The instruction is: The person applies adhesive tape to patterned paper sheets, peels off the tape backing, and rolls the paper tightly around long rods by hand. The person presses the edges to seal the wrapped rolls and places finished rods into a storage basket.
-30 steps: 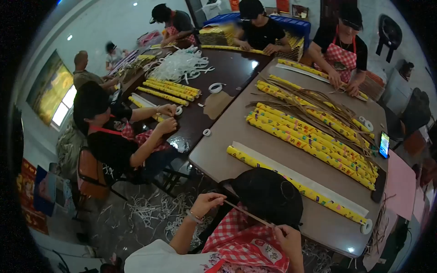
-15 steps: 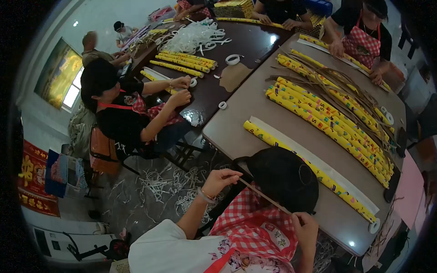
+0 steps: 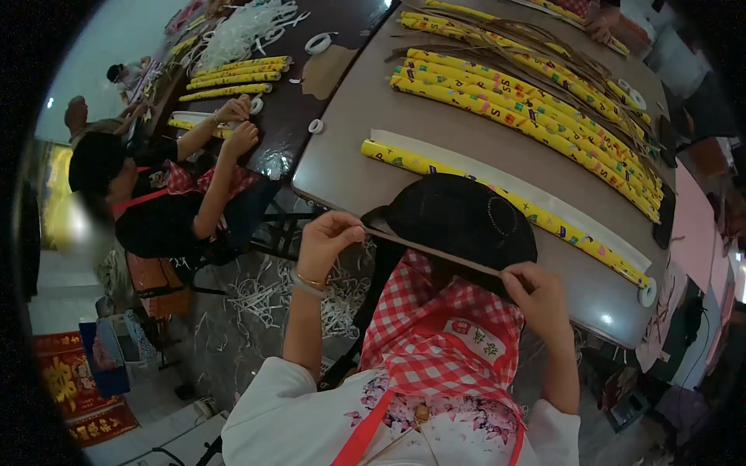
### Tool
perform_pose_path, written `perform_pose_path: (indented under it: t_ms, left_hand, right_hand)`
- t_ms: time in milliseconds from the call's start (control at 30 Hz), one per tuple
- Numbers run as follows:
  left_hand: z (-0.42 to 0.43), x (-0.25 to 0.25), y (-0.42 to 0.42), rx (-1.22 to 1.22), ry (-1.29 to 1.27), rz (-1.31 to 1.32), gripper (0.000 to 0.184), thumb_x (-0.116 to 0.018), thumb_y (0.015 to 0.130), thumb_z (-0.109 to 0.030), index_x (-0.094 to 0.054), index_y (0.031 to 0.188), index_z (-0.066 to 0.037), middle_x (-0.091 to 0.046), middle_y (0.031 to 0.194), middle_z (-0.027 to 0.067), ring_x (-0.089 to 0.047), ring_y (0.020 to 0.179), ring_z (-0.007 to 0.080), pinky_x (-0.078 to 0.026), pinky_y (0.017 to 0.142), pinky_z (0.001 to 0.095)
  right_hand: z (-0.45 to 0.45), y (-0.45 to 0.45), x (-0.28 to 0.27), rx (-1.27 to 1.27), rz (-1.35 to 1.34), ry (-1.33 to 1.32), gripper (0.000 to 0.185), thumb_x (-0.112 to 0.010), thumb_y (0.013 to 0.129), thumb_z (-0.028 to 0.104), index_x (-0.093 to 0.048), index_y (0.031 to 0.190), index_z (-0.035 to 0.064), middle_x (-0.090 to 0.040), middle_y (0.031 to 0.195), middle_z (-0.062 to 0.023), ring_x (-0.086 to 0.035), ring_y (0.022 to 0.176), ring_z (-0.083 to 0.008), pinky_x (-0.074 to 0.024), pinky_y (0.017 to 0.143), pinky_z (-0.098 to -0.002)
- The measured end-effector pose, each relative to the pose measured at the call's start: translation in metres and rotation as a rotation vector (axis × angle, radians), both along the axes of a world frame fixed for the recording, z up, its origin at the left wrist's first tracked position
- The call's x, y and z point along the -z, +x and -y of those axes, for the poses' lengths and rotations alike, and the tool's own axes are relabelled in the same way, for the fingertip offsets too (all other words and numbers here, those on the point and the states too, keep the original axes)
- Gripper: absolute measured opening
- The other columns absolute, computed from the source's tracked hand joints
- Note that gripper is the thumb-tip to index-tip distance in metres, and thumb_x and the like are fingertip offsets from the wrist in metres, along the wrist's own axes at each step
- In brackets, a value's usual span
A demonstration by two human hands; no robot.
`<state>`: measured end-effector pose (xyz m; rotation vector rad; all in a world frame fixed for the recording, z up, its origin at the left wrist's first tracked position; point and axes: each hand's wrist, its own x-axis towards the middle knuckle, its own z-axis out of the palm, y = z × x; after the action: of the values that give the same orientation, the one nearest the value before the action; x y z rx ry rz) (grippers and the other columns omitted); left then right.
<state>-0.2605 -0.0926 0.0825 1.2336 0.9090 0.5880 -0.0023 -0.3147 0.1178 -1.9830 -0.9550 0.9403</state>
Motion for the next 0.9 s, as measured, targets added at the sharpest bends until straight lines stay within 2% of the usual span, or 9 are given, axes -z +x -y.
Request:
perform_pose_path:
  t_ms: [67, 133, 200, 267, 333, 467, 600, 667, 900]
  left_hand:
    - [-0.019, -0.009, 0.011, 0.008, 0.074, 0.044, 0.014, -0.067, 0.078, 0.000, -0.063, 0.091, 0.000, -0.063, 0.083, 0.0028, -0.059, 0.076, 0.0086, -0.048, 0.071, 0.0195]
    - [-0.044, -0.006, 0.025, 0.011, 0.127, 0.067, 0.014, -0.067, 0.078, -0.001, -0.063, 0.091, 0.000, -0.063, 0.082, 0.0023, -0.058, 0.076, 0.0078, -0.047, 0.069, 0.0194]
    - [-0.071, -0.006, 0.041, -0.034, 0.356, -0.077, 0.013, -0.068, 0.078, -0.005, -0.064, 0.089, 0.001, -0.064, 0.079, 0.0020, -0.057, 0.073, 0.0069, -0.046, 0.066, 0.0203]
    - [-0.101, 0.009, 0.055, -0.049, 0.408, -0.134, 0.013, -0.069, 0.078, -0.007, -0.064, 0.087, 0.001, -0.064, 0.078, 0.0020, -0.057, 0.072, 0.0067, -0.046, 0.066, 0.0207]
    - [-0.124, 0.024, 0.066, -0.079, 0.515, -0.227, 0.015, -0.070, 0.078, -0.012, -0.065, 0.085, 0.001, -0.065, 0.075, 0.0026, -0.058, 0.071, 0.0066, -0.047, 0.066, 0.0214]
    - [-0.158, 0.062, 0.075, -0.056, 0.416, -0.202, 0.020, -0.070, 0.079, -0.015, -0.064, 0.089, 0.000, -0.064, 0.079, 0.0034, -0.058, 0.073, 0.0074, -0.047, 0.064, 0.0208]
    - [-0.168, 0.074, 0.079, -0.002, 0.297, -0.229, 0.022, -0.071, 0.078, -0.017, -0.065, 0.090, 0.001, -0.066, 0.081, 0.0047, -0.060, 0.074, 0.0083, -0.048, 0.065, 0.0212]
    - [-0.171, 0.081, 0.079, 0.015, 0.269, -0.239, 0.022, -0.071, 0.078, -0.017, -0.065, 0.090, 0.001, -0.066, 0.081, 0.0049, -0.060, 0.074, 0.0087, -0.048, 0.066, 0.0215]
    - [-0.179, 0.073, 0.084, 0.069, 0.160, -0.219, 0.021, -0.069, 0.079, -0.013, -0.064, 0.092, 0.002, -0.066, 0.082, 0.0064, -0.062, 0.075, 0.0106, -0.050, 0.068, 0.0220]
  right_hand:
    - [-0.020, 0.012, -0.002, 0.030, 0.014, 0.009, 0.011, -0.060, 0.083, 0.009, -0.063, 0.085, -0.0009, -0.059, 0.071, -0.0056, -0.056, 0.065, -0.0089, -0.0427, 0.058, -0.0229]
    - [-0.046, 0.025, -0.001, 0.019, 0.049, 0.076, 0.012, -0.061, 0.083, 0.011, -0.063, 0.084, -0.0006, -0.060, 0.071, -0.0067, -0.056, 0.065, -0.0107, -0.0432, 0.059, -0.0237]
    - [-0.076, 0.034, 0.000, 0.006, 0.079, 0.146, 0.013, -0.061, 0.083, 0.012, -0.063, 0.083, -0.0003, -0.061, 0.071, -0.0078, -0.057, 0.064, -0.0124, -0.0437, 0.059, -0.0245]
    - [-0.105, 0.038, 0.001, -0.055, 0.302, 0.136, 0.018, -0.060, 0.083, 0.019, -0.063, 0.082, 0.0010, -0.062, 0.073, -0.0107, -0.059, 0.065, -0.0196, -0.0457, 0.061, -0.0292]
    - [-0.128, 0.044, 0.014, -0.082, 0.316, 0.084, 0.020, -0.059, 0.083, 0.022, -0.063, 0.082, 0.0020, -0.063, 0.075, -0.0117, -0.060, 0.067, -0.0237, -0.0463, 0.063, -0.0318]
    - [-0.159, 0.056, 0.042, -0.132, 0.373, -0.046, 0.022, -0.057, 0.083, 0.026, -0.065, 0.083, 0.0048, -0.064, 0.079, -0.0117, -0.061, 0.072, -0.0303, -0.0473, 0.066, -0.0369]
    - [-0.171, 0.062, 0.060, -0.129, 0.365, -0.123, 0.021, -0.057, 0.083, 0.025, -0.065, 0.084, 0.0061, -0.065, 0.079, -0.0112, -0.061, 0.074, -0.0310, -0.0477, 0.066, -0.0374]
    - [-0.170, 0.062, 0.071, -0.127, 0.397, -0.059, 0.020, -0.057, 0.083, 0.025, -0.066, 0.086, 0.0069, -0.065, 0.080, -0.0109, -0.062, 0.074, -0.0310, -0.0481, 0.067, -0.0381]
    - [-0.175, 0.058, 0.076, -0.092, 0.421, -0.097, 0.019, -0.058, 0.083, 0.025, -0.066, 0.086, 0.0081, -0.066, 0.083, -0.0106, -0.062, 0.074, -0.0309, -0.0484, 0.067, -0.0390]
